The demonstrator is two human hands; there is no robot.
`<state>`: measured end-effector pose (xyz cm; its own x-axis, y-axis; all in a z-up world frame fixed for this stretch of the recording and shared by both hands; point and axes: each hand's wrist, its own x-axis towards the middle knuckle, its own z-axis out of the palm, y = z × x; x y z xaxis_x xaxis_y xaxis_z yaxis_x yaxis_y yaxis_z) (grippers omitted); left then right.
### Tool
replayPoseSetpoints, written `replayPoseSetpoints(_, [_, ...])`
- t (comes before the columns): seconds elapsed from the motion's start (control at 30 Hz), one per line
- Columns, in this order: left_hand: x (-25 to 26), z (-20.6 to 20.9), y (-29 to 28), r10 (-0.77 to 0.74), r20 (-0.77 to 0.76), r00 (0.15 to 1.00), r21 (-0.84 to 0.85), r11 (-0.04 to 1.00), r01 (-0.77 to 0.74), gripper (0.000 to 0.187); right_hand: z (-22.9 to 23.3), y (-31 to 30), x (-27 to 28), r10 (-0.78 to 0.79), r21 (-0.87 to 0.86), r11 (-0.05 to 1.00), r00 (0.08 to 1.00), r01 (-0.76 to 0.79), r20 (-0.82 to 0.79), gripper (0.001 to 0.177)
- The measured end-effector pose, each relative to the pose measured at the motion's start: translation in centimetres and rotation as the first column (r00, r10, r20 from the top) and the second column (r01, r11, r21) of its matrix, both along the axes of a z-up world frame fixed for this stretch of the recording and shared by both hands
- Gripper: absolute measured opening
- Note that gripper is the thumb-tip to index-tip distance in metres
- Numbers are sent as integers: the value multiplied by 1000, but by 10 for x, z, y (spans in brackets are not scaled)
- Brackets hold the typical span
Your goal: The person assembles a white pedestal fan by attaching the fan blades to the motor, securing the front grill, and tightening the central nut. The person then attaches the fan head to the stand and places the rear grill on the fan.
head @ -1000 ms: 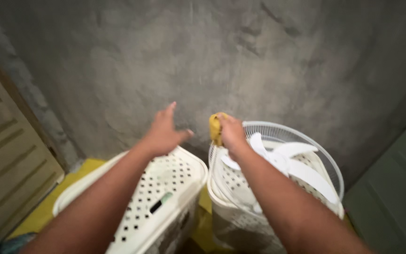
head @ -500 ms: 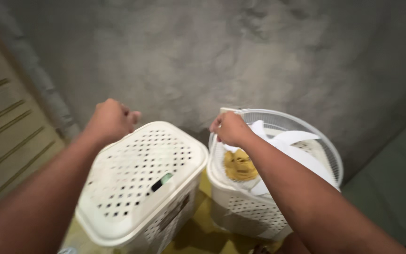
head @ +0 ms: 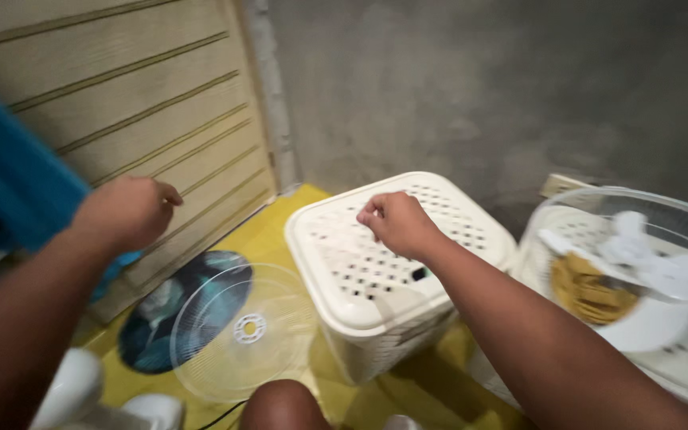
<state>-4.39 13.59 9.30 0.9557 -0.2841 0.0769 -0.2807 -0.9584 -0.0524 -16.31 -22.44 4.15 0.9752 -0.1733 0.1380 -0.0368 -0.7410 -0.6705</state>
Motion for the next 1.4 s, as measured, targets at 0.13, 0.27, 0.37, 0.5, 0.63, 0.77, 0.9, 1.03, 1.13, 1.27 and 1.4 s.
replayPoseSetpoints(0.13, [20,-47,61,7,-127,992,72,997,2,34,-7,39,12,7,-52,999,995,-12,-100,40])
replayPoseSetpoints(0.27, [32,-78,96,2,-151,989,122,992,16,33,-18,51,31,88,30,996,996,-89,20,26])
replayPoseSetpoints(0.37, [32,-87,98,41,-184,982,97,995,-24,30,-25,53,38,79,57,995,997,-78,-14,26])
replayPoseSetpoints(0.5, [28,-100,79,70,-194,978,164,986,-38,28,-31,53,36,40,-56,997,996,-44,-83,38])
replayPoseSetpoints(0.63, [46,-124,69,14,-159,987,71,997,-3,26,-39,46,36,-19,-21,1000,985,16,-174,42])
replayPoseSetpoints(0.77, [54,-130,68,-18,-132,991,-52,999,11,34,-54,39,48,89,68,993,995,-92,56,24])
replayPoseSetpoints(0.9, [33,-94,80,90,-224,970,115,991,-66,26,-60,45,60,82,139,987,996,-77,-34,21])
replayPoseSetpoints(1.03, [34,-84,118,173,-226,959,251,961,-114,27,-60,67,67,139,218,968,989,-125,-50,22])
replayPoseSetpoints(1.13, [45,-93,167,195,-228,954,274,953,-129,26,-55,82,71,205,264,943,979,-202,14,23])
replayPoseSetpoints(1.27, [46,-111,217,262,-321,910,382,915,-128,42,-47,97,70,197,321,930,980,-180,-22,24])
replayPoseSetpoints(1.4, [51,-132,250,290,-381,878,481,873,-80,50,-38,121,69,301,399,881,952,-254,-59,25])
